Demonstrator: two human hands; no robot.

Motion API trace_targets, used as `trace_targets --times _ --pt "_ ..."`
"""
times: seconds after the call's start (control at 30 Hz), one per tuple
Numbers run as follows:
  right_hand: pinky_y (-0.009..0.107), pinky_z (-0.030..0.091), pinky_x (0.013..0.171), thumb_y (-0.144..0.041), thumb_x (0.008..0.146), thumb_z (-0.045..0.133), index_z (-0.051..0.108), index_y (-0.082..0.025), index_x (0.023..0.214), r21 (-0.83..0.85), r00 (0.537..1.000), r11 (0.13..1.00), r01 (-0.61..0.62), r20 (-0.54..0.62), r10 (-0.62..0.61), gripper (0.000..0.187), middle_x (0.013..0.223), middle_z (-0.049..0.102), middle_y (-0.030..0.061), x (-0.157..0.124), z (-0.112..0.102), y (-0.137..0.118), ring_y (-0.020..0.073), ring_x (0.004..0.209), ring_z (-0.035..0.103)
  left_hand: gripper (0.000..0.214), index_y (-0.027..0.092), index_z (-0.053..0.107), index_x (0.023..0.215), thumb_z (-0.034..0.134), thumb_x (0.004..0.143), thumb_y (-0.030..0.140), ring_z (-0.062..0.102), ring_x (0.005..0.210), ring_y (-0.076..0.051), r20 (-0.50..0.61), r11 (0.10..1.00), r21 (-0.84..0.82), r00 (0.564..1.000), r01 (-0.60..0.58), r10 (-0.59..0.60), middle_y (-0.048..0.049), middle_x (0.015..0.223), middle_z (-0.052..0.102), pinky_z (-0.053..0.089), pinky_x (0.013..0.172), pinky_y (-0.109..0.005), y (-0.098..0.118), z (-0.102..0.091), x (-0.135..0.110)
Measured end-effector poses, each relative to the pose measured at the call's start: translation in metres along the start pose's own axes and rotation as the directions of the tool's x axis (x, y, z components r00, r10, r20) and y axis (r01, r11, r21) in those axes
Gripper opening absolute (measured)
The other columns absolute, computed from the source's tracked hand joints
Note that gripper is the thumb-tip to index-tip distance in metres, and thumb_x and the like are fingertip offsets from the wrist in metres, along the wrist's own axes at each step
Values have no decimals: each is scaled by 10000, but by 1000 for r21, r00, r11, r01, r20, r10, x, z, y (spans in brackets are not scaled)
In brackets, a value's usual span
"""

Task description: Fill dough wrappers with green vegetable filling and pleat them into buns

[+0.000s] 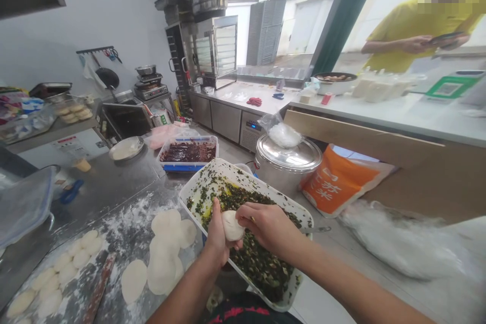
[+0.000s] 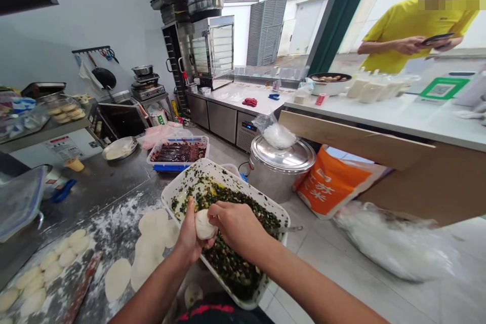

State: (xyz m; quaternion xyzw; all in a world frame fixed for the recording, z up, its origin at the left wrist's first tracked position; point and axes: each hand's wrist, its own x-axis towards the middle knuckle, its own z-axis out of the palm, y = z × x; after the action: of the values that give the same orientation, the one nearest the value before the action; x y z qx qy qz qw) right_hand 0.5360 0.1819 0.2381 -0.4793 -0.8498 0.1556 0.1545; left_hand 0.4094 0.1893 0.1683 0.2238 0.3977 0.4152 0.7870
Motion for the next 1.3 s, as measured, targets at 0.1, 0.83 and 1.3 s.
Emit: trace_targets --times 0.1,0.83,1.3 --pt "208 346 589 -189 804 361 496 -181 730 5 999 1000 -26 -29 26 154 738 581 17 -1 2 2 121 668 528 658 109 523 638 242 654 704 444 307 -100 34 999 -8 999 36 -35 -28 432 501 253 278 -185 -1 -1 -1" --pt "212 335 593 -172 795 376 492 -194 787 13 999 999 41 24 -42 119 763 566 8 -2 -9 -3 118 685 514 637 86 551 729 239 712 641 432 293 -98 -42 994 107 999 4 1 -23 423 501 270 278 -189 4 3 -7" --pt "212 320 563 -190 823 351 516 -179 756 -69 957 958 277 108 -268 179 698 538 17 -4 -16 -8 104 624 477 602 138 481 643 247 661 693 425 262 -103 116 988 16 982 151 -152 -12 417 494 256 233 -183 2 -4 -16"
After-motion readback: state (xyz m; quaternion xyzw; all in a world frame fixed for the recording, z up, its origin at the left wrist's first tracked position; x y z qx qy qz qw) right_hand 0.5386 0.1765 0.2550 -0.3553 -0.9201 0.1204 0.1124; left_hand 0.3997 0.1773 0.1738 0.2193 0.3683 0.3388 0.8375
